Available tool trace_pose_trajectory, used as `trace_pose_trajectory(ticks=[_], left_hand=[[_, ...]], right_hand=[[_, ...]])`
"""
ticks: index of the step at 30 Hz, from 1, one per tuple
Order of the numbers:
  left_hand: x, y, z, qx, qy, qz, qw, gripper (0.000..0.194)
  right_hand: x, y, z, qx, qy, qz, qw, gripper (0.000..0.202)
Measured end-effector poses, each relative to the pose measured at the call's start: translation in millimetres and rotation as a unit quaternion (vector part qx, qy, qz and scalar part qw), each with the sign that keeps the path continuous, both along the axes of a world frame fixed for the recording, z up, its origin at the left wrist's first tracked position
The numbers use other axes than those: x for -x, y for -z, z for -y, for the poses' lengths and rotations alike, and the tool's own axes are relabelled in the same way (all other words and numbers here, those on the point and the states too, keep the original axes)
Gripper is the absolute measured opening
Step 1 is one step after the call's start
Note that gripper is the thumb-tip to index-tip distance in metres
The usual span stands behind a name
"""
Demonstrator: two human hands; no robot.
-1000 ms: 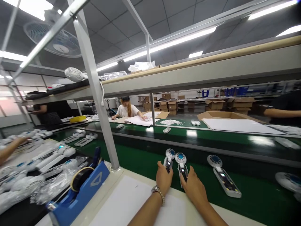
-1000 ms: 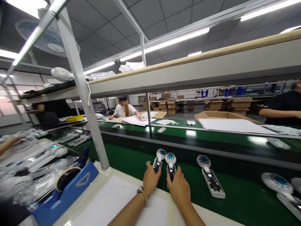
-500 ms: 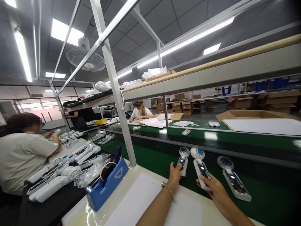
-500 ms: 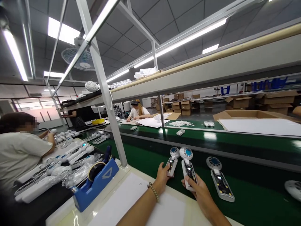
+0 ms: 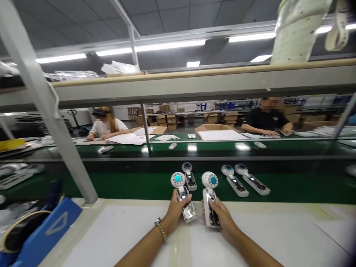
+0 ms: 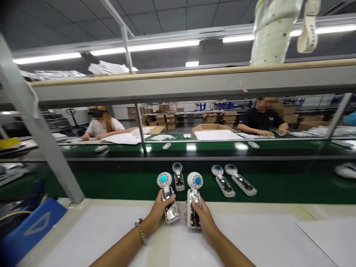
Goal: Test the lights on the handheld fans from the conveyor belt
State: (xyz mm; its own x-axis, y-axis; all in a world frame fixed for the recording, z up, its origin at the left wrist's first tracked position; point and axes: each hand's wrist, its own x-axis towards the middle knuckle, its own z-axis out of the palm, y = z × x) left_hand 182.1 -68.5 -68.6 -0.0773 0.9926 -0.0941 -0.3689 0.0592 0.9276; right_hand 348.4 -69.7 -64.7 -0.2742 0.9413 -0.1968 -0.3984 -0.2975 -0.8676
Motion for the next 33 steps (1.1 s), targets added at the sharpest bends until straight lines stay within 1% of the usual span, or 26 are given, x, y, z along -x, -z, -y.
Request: trace_pose_trajectory(ticks=[3,6,9,12,16,20,22,24,27,29,31,33], left_hand=[[-4,-3.1,4,0.006,0.013,0.004,1.0,0.054],[-2,-5.6,6,0.01,0.034,0.019,0.999,0.044],[2,-5.1,5,0.006,0.022,0.028,0.999,0.038],[4,-3.5,3,-0.001,0.017,0.024,1.0,0.042],[3,-2.2,3,-0.016,0.031,-0.014,0.999,0.05],[3,-0.3,4,-0.025,0.062,-0.044,0.997,0.05],[3,0.0,5,-0.028,0.084,-0.055,0.994,0.049],[2,-1.0,6,-0.031,0.095,-0.059,0.993,0.05],[1,-4.6,9,-0.02,0.099,-0.057,0.993,0.052],[0,-7.2,10,-0.019,0.108,-0.05,0.993,0.052],[-1,-9.2,11,-0.023,0.116,-0.041,0.992,0.051],[-1,-10.6,12,-0.023,0.123,-0.034,0.991,0.051]], right_hand=[[-1,0.0,-3,-0.009,-0.007,-0.018,1.0,0.064],[0,3.4,-4,-0.028,-0.032,-0.019,0.999,0.075],[1,5.6,-3,-0.046,-0.069,-0.007,0.997,0.081],[0,4.6,-3,-0.049,-0.077,-0.001,0.996,0.084],[0,1.2,-5,-0.043,-0.06,0.004,0.997,0.08],[0,1.1,-5,-0.052,-0.064,0.02,0.996,0.064],[0,2.5,-5,-0.054,-0.066,0.022,0.996,0.061],[0,4.4,-6,-0.055,-0.063,0.025,0.996,0.061],[1,7.2,-8,-0.086,-0.041,0.034,0.995,0.062],[1,8.5,-10,-0.09,-0.031,0.027,0.995,0.061],[1,9.2,-10,-0.077,-0.038,0.015,0.996,0.06],[0,9.6,-10,-0.087,-0.04,0.009,0.995,0.057]])
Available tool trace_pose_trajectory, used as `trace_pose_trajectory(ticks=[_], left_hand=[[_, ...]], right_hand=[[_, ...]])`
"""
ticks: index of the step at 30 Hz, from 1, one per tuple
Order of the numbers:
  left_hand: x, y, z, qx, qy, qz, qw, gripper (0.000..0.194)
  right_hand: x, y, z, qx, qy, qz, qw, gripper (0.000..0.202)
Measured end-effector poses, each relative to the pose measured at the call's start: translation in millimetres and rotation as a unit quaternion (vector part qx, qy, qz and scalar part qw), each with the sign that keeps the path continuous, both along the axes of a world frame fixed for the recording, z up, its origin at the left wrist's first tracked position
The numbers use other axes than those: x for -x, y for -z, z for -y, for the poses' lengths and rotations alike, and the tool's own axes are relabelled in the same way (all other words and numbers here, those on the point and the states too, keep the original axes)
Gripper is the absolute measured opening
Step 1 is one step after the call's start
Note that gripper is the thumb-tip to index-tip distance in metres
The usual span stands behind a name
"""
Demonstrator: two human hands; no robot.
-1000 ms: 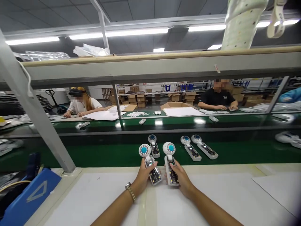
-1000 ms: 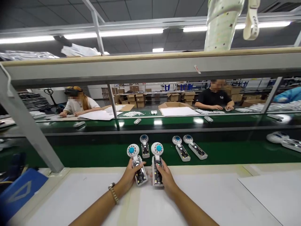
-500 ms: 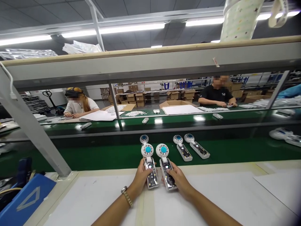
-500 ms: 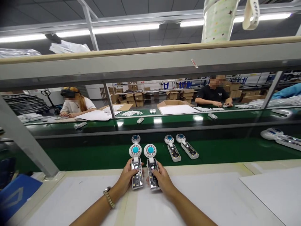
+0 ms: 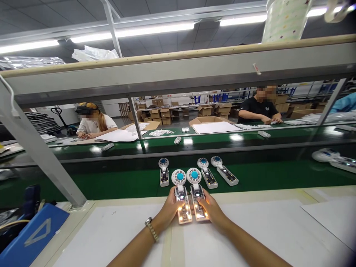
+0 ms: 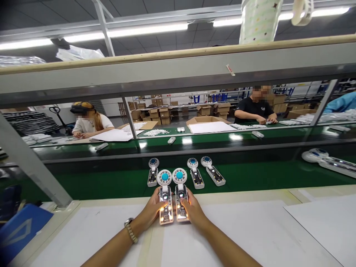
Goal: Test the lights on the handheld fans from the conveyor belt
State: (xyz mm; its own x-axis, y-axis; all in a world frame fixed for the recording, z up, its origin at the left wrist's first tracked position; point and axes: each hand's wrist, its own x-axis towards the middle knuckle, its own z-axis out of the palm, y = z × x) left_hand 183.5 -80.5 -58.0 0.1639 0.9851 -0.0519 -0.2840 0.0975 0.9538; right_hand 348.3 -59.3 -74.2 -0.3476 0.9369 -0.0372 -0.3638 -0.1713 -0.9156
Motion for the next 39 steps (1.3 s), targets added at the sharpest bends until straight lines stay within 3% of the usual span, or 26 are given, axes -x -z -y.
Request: trace_pose_trajectory(ticks=[12,21,39], left_hand=[[0,-2.9,2,0.007,0.016,-0.011,1.0,0.052],[1,-7.0,3,0.012,0.026,-0.025,0.999,0.053],[2,5.0,-1,0.009,0.026,0.006,1.0,0.053]], right_hand=[[-3,0.2,2,-0.02,-0.014,0.023,0.999,0.057],[-4,7.2,-2,-0.083,-0.021,0.038,0.996,0.053],[0,9.0,-3,-0.025,-0.009,0.002,1.0,0.061]])
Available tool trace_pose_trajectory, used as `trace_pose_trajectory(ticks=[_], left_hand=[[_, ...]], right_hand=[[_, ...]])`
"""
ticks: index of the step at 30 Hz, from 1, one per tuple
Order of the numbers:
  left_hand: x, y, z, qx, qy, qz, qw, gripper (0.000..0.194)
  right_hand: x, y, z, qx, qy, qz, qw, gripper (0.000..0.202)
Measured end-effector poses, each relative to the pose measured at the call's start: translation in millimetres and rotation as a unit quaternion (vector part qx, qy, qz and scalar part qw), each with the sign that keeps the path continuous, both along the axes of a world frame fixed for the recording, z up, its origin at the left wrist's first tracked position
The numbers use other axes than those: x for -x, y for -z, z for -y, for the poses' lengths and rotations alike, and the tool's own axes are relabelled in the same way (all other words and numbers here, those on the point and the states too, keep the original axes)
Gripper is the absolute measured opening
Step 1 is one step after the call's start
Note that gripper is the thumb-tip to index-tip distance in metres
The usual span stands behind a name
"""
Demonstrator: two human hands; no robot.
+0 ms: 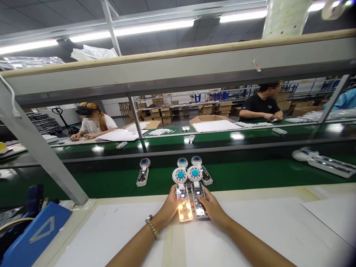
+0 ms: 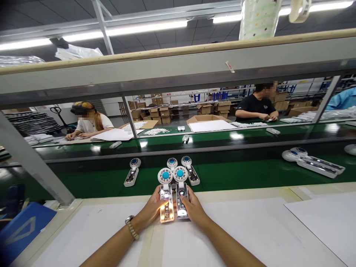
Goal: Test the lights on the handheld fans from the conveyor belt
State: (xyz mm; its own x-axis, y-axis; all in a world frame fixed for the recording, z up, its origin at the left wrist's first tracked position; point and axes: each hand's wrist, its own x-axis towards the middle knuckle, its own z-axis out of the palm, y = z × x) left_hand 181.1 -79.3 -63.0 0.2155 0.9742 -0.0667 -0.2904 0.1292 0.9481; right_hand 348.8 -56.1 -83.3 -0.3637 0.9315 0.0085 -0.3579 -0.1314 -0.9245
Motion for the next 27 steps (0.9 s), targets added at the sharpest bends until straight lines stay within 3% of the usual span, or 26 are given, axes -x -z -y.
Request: trace_pose_trajectory(ticks=[10,17,27], left_hand=[[2.8,7.3,-2.6,-0.024,0.0,0.019,1.0,0.05],[1.4,4.9,-0.5,-0.026,0.041,0.052,0.997,0.06],[4.9,7.1,-2.0,-0.034,0.051,0.045,0.997,0.061]], right_hand=[[-0.3,0.3,1.0,0.026,-0.021,-0.012,0.999,0.064],[-4.4,-1.4,2.4,-0.02,-0.018,-0.005,1.0,0.063],[-3.2,-1.7,3.2,-0.009,-0.028,-0.03,0.999,0.062]])
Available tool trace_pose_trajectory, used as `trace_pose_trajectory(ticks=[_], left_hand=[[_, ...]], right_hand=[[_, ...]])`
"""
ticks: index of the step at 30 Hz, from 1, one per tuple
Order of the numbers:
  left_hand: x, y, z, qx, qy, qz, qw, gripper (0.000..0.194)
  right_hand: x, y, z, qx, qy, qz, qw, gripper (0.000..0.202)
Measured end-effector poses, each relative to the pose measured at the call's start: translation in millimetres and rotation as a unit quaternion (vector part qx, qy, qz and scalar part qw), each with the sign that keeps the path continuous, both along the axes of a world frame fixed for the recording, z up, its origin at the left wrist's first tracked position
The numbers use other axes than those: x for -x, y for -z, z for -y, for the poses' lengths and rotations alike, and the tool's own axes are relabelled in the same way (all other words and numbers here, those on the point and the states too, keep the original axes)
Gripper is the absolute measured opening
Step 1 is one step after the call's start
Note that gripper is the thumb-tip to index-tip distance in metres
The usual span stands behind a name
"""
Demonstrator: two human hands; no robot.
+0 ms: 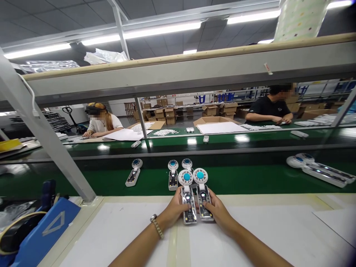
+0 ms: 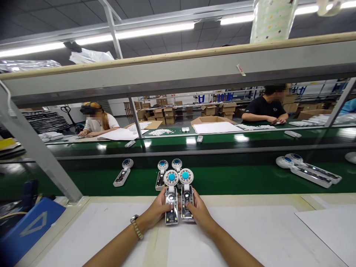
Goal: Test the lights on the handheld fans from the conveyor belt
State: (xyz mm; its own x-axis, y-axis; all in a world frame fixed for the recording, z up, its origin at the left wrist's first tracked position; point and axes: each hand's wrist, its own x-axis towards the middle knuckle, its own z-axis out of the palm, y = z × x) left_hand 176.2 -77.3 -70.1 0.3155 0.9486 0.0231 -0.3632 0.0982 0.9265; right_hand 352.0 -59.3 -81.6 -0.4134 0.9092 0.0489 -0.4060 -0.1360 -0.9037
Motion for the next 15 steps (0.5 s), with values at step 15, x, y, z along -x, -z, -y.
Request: trace_pose_trajectory(ticks=[15], left_hand=[[-0.1,-0.8,2.7,0.012,-0.007,0.007,1.0,0.058]], right_hand=[[-1.2,-3.4,3.7,-0.001,0.006,0.009,1.0,0.065]])
